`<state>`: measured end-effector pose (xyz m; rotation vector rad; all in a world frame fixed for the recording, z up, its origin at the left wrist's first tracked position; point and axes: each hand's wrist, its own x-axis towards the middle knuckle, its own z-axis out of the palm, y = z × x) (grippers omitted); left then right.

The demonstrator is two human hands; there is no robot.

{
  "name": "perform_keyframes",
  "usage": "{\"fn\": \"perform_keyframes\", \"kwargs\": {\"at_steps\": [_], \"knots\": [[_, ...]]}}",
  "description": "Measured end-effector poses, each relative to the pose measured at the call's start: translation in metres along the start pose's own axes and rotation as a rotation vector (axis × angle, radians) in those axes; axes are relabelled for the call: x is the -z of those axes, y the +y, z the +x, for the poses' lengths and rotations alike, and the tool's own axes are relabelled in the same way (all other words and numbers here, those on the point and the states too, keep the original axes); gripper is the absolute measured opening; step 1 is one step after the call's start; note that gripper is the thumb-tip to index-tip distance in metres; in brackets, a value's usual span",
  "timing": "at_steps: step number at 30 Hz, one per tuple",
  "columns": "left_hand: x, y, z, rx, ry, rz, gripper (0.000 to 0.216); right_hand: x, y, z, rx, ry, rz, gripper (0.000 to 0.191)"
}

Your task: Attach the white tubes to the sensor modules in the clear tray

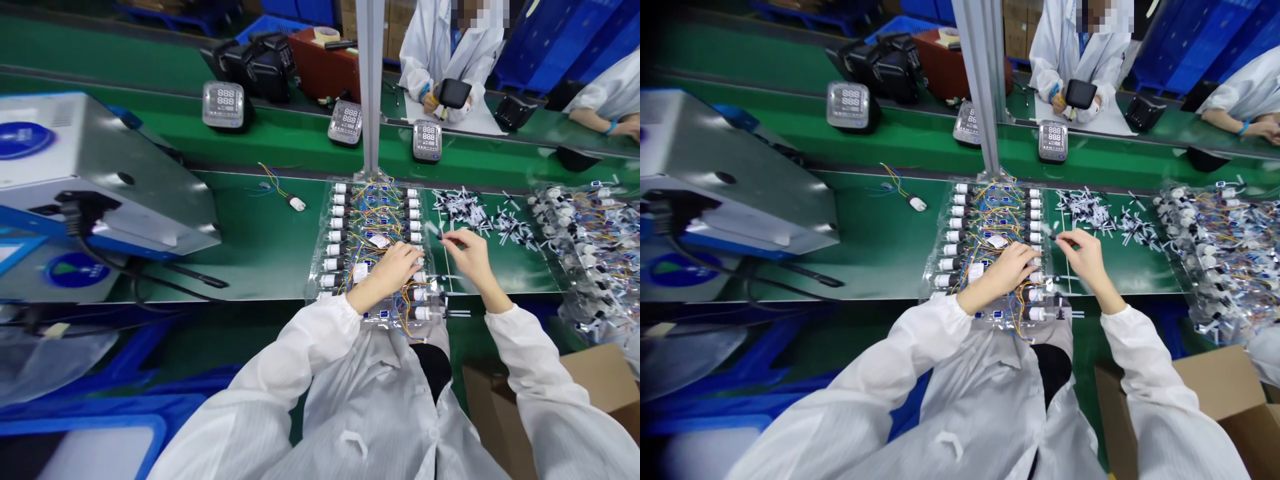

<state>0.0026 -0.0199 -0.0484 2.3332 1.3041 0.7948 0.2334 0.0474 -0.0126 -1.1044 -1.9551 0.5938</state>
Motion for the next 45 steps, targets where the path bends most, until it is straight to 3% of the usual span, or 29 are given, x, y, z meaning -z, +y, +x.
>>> {"fn": "perform_keyframes", "kwargs": {"at_steps": [5, 8, 14, 19, 45], "knots": [[0.000, -0.002, 0.000, 0.008, 0.006, -0.038, 0.028, -0.024, 0.006, -0.018, -0.331, -0.030, 0.564, 0.018], [0.000, -0.002, 0.002, 0.017, 0.015, -0.059, 0.029, -0.032, 0.010, -0.031, -0.433, -0.069, 0.683, 0.027], [0.002, 0.000, 0.003, 0.053, 0.016, -0.102, 0.026, -0.046, 0.007, -0.049, -0.327, 0.007, 0.479, 0.027], [0.001, -0.001, 0.002, 0.062, 0.027, -0.114, 0.027, -0.055, 0.004, -0.055, -0.358, 0.096, 0.409, 0.030], [-0.005, -0.003, 0.000, 0.090, 0.071, -0.183, 0.026, -0.060, 0.002, -0.054, -0.333, 0.071, 0.411, 0.035]]}}
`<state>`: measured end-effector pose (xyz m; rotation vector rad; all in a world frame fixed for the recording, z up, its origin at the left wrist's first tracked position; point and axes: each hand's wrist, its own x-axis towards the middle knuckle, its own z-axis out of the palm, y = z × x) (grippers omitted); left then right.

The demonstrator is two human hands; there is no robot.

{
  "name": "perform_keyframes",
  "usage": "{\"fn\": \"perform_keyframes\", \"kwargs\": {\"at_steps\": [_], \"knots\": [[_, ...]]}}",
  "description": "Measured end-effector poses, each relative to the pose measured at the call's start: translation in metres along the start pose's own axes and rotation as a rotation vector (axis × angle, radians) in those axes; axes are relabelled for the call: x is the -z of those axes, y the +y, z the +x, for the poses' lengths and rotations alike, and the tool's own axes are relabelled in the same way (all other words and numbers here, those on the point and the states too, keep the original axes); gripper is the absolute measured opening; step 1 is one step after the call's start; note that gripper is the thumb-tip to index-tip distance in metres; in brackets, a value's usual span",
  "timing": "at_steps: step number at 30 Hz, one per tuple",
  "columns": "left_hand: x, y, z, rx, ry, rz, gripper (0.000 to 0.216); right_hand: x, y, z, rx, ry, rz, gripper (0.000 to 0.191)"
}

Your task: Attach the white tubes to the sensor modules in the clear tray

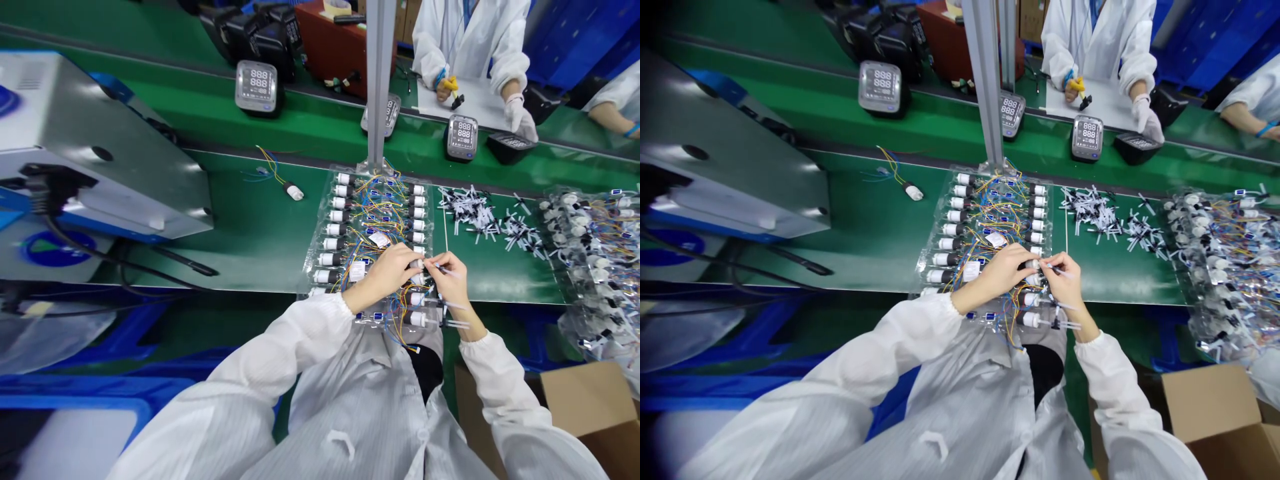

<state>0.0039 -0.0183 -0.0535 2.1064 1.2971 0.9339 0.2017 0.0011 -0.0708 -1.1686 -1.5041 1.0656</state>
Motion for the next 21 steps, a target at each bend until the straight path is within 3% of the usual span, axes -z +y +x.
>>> {"fn": "perform_keyframes", "kwargs": {"at_steps": [7, 13, 21], "knots": [[0.002, 0.003, 0.004, 0.001, -0.020, 0.013, 0.021, 0.005, 0.002, -0.001, 0.038, -0.032, -0.047, 0.029], [0.003, 0.006, 0.006, -0.002, -0.046, 0.037, 0.022, 0.021, -0.005, 0.009, 0.036, -0.162, -0.069, 0.026], [-0.002, -0.001, 0.005, -0.032, -0.031, 0.048, 0.025, 0.022, 0.003, 0.014, 0.022, -0.189, -0.095, 0.023]]}}
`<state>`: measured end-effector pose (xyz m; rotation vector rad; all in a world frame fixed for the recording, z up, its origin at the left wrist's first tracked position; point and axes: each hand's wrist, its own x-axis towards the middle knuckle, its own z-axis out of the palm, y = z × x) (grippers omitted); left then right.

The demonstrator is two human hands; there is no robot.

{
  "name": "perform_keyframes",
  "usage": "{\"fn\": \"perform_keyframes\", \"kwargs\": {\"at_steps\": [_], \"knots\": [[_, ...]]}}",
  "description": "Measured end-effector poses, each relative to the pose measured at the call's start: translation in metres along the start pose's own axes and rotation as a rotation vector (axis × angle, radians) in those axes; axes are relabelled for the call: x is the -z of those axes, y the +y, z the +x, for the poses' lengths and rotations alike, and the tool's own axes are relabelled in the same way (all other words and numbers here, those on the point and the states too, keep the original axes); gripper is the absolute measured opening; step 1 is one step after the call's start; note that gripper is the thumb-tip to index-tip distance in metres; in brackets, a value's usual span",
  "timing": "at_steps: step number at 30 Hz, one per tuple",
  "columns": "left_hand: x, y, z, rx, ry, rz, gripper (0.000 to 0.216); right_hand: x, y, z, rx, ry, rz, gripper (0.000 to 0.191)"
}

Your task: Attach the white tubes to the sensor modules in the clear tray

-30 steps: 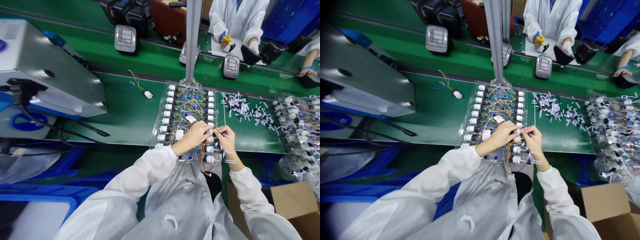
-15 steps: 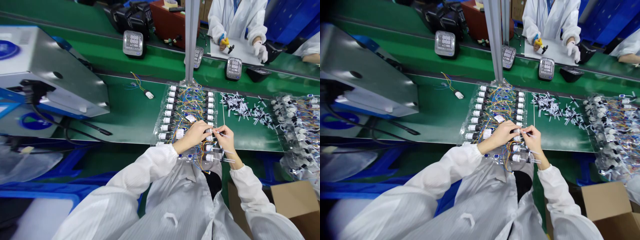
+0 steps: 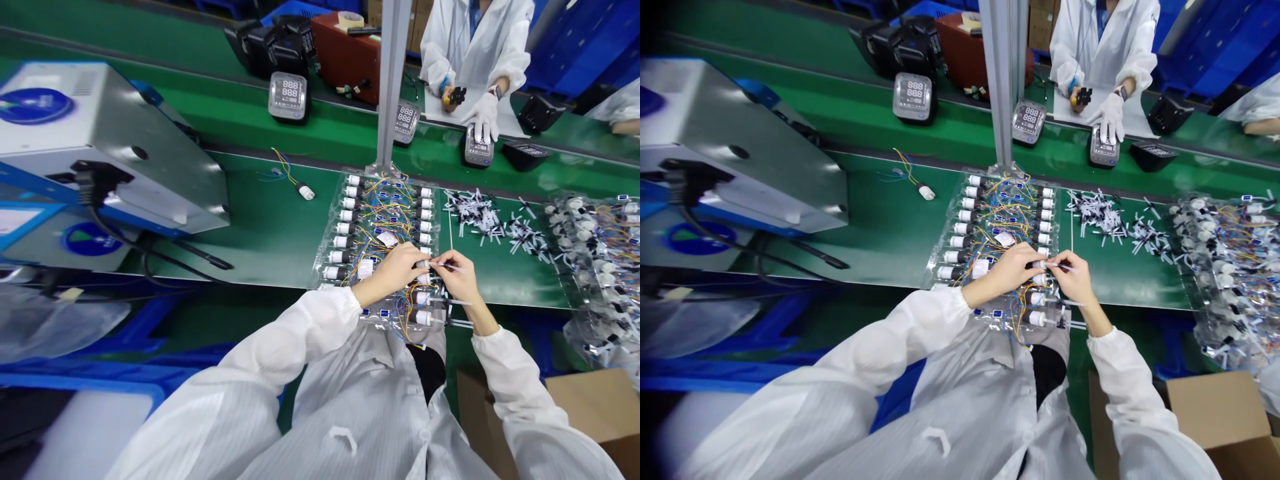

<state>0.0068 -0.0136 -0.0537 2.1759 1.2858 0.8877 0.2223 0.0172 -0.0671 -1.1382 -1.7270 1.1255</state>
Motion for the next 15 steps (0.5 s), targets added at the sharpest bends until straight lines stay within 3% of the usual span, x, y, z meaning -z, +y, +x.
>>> {"fn": "perform_keyframes", "kwargs": {"at_steps": [10, 13, 15], "knots": [[-0.004, -0.004, 0.002, 0.021, -0.008, -0.017, 0.024, 0.003, -0.012, 0.016, 0.092, -0.133, -0.149, 0.005], [-0.002, 0.008, -0.001, 0.021, 0.008, 0.056, 0.028, 0.012, -0.013, 0.018, 0.012, -0.161, -0.056, 0.012], [0.005, 0.018, 0.000, 0.039, 0.024, 0.100, 0.034, 0.028, -0.012, 0.018, -0.038, -0.261, -0.002, 0.020]]}}
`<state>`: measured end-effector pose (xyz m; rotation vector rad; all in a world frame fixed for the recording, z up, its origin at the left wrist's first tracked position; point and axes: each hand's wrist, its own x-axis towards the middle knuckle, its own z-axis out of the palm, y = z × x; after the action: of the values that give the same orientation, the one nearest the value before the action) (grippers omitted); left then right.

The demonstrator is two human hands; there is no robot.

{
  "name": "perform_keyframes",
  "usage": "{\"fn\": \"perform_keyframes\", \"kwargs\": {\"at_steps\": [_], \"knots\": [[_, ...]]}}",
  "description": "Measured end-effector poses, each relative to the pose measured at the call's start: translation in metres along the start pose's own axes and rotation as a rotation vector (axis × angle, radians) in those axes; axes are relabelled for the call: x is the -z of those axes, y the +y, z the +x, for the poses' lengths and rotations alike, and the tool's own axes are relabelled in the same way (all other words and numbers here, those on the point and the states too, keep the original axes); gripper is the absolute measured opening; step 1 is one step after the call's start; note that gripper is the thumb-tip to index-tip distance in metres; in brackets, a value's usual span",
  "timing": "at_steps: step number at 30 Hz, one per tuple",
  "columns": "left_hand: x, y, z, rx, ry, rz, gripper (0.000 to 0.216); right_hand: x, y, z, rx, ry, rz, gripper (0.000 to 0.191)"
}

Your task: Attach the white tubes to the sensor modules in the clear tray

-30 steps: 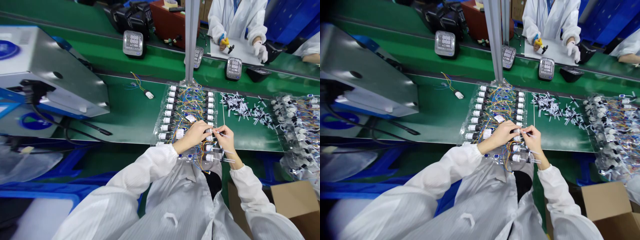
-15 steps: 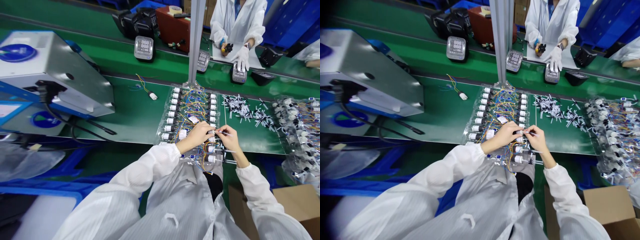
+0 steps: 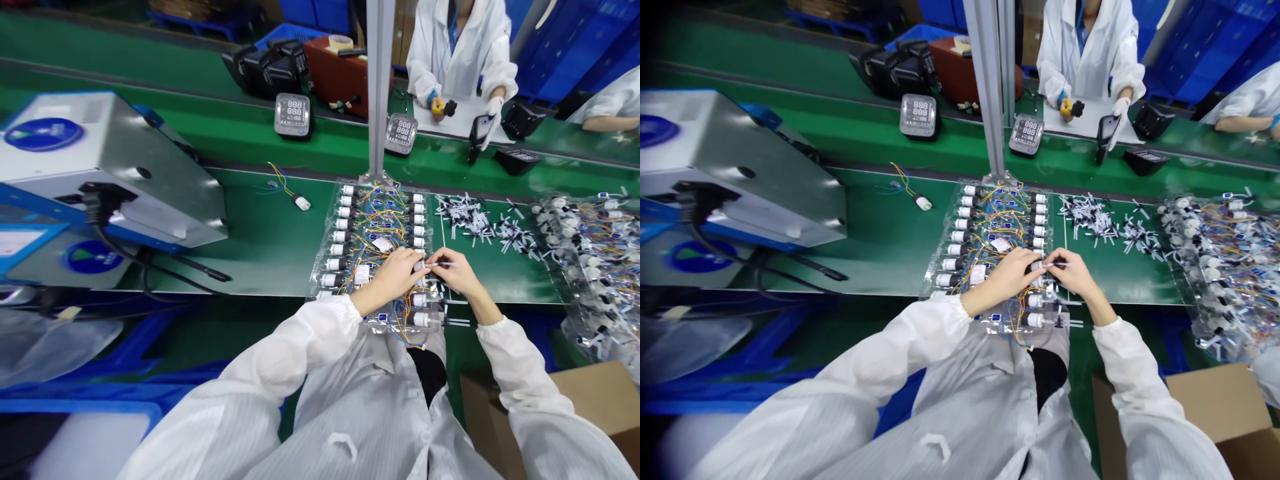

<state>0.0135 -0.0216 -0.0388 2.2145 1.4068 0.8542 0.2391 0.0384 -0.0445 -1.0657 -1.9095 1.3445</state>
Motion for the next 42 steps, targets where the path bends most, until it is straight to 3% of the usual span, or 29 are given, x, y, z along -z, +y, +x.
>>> {"fn": "perform_keyframes", "kwargs": {"at_steps": [3, 5, 8, 11, 13, 18, 22, 24, 27, 29, 33, 37, 42], "knots": [[0.015, 0.005, 0.010, -0.011, -0.052, 0.090, 0.033, 0.033, 0.004, -0.003, -0.056, -0.103, 0.093, 0.043], [0.021, 0.001, 0.022, -0.071, -0.147, 0.175, 0.031, 0.052, 0.010, 0.006, -0.110, 0.055, 0.083, 0.037], [0.019, -0.010, 0.036, -0.155, -0.227, 0.282, 0.029, 0.065, 0.021, 0.036, -0.201, 0.339, -0.233, 0.027], [0.013, -0.018, 0.038, -0.185, -0.200, 0.344, 0.029, 0.062, 0.027, 0.066, -0.170, 0.382, -0.680, 0.025], [0.012, -0.021, 0.034, -0.200, -0.186, 0.358, 0.030, 0.058, 0.027, 0.074, -0.109, 0.358, -0.849, 0.018], [0.016, -0.028, 0.030, -0.180, -0.171, 0.273, 0.024, 0.067, 0.024, 0.051, -0.057, 0.244, -0.879, 0.011], [0.017, -0.034, 0.032, -0.183, -0.170, 0.200, 0.023, 0.070, 0.021, 0.047, -0.106, 0.375, -0.867, 0.022], [0.016, -0.035, 0.032, -0.187, -0.162, 0.198, 0.025, 0.062, 0.019, 0.055, -0.112, 0.391, -0.979, 0.025], [0.016, -0.035, 0.031, -0.186, -0.164, 0.197, 0.028, 0.049, 0.016, 0.059, -0.065, 0.302, -1.156, 0.020], [0.017, -0.034, 0.030, -0.181, -0.166, 0.192, 0.028, 0.049, 0.015, 0.047, 0.009, 0.214, -1.141, 0.019], [0.017, -0.034, 0.030, -0.170, -0.165, 0.176, 0.028, 0.072, 0.019, -0.003, 0.044, 0.111, -0.835, 0.016], [0.016, -0.035, 0.030, -0.165, -0.171, 0.170, 0.026, 0.094, 0.022, -0.041, -0.029, 0.186, -0.692, 0.026], [0.017, -0.034, 0.031, -0.157, -0.178, 0.167, 0.025, 0.081, 0.034, -0.046, 0.020, 0.288, -0.748, 0.029]]}}
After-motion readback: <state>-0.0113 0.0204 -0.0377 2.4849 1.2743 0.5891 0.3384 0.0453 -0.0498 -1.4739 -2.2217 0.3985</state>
